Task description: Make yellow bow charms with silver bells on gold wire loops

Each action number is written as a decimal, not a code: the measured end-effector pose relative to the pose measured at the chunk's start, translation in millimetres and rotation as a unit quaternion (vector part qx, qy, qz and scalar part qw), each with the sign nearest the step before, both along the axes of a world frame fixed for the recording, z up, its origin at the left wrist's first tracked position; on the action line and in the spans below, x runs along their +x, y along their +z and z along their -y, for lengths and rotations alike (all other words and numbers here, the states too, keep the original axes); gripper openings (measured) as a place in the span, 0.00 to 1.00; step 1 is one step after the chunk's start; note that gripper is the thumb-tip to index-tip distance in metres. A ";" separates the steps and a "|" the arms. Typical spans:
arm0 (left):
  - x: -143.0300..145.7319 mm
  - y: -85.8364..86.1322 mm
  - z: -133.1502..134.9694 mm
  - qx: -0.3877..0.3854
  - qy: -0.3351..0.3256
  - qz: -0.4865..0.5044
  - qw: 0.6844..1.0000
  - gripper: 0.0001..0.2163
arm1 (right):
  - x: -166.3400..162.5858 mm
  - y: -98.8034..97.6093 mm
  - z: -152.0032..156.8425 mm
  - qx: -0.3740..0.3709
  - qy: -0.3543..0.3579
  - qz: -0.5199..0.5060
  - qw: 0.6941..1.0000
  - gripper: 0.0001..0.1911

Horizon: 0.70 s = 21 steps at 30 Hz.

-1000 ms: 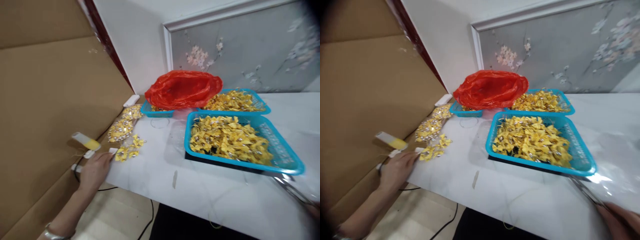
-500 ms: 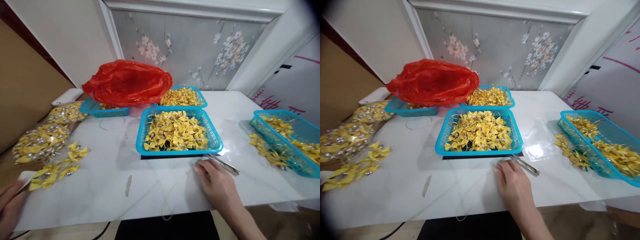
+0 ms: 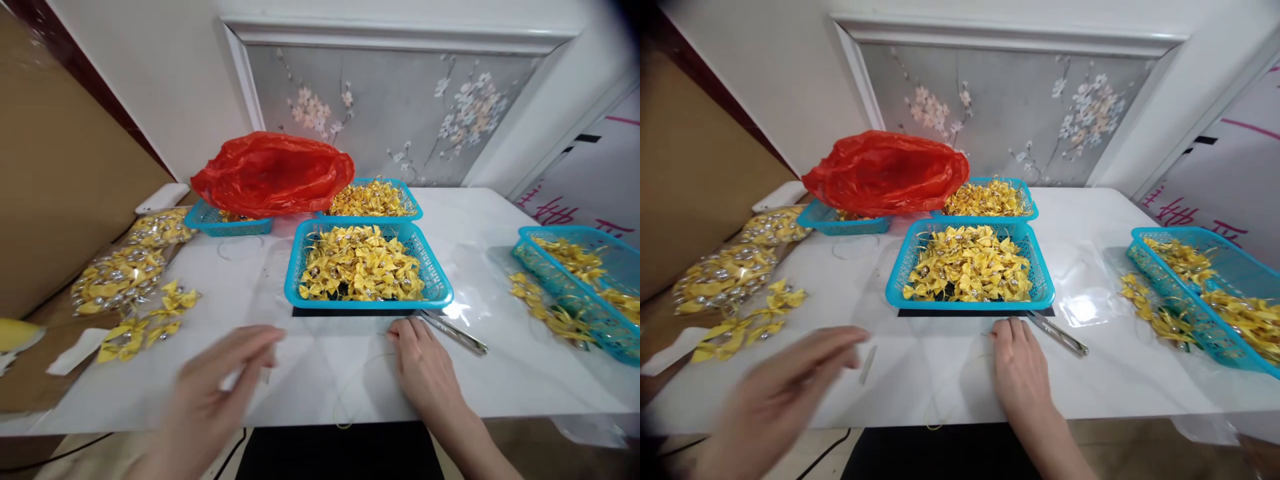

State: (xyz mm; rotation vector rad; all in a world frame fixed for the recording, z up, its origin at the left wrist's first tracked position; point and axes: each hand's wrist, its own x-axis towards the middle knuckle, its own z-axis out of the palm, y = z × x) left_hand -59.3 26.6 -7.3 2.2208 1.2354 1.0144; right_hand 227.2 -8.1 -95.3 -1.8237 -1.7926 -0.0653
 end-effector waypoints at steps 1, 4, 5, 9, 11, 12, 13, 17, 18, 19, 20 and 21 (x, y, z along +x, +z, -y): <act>17.0 -4.7 -0.6 -0.004 -0.072 -0.004 0.997 0.10 | 1.6 0.7 0.6 0.001 0.001 -0.015 1.000 0.09; 57.1 -15.6 1.2 -0.080 -0.169 -0.014 0.982 0.11 | 8.7 5.0 2.8 0.006 0.004 -0.070 0.998 0.08; 66.0 -18.3 2.6 -0.112 -0.171 -0.025 0.979 0.11 | 11.3 6.4 3.3 0.007 0.006 -0.087 0.996 0.08; 87.8 -28.9 7.1 -0.184 -0.139 -0.074 0.970 0.06 | 17.9 6.3 1.9 -0.001 0.020 -0.128 0.992 0.08; 95.4 -35.0 8.5 -0.189 -0.115 -0.077 0.972 0.05 | 18.6 3.0 0.1 -0.002 0.019 -0.138 0.990 0.08; 98.7 -37.8 9.1 -0.192 -0.104 -0.074 0.973 0.07 | 18.4 1.4 -0.6 -0.002 0.017 -0.144 0.989 0.08; 101.4 -40.3 9.7 -0.197 -0.097 -0.069 0.973 0.09 | 18.1 0.5 -0.7 -0.001 0.016 -0.151 0.988 0.08; 106.5 -42.8 10.8 -0.223 -0.096 -0.028 0.970 0.10 | 13.9 9.0 5.2 -0.001 0.049 -0.204 0.978 0.10; 106.4 -40.9 10.4 -0.233 -0.096 -0.014 0.968 0.10 | 11.6 14.2 7.7 -0.003 0.067 -0.222 0.973 0.10; 106.0 -38.2 9.6 -0.246 -0.097 0.001 0.964 0.09 | 8.7 20.2 10.1 -0.010 0.090 -0.240 0.967 0.11; 105.4 -34.6 8.4 -0.263 -0.098 0.018 0.960 0.09 | 5.1 26.5 12.1 -0.021 0.118 -0.259 0.959 0.11; 104.7 -30.6 7.0 -0.282 -0.099 0.036 0.954 0.09 | 1.2 32.6 13.2 -0.037 0.149 -0.275 0.949 0.12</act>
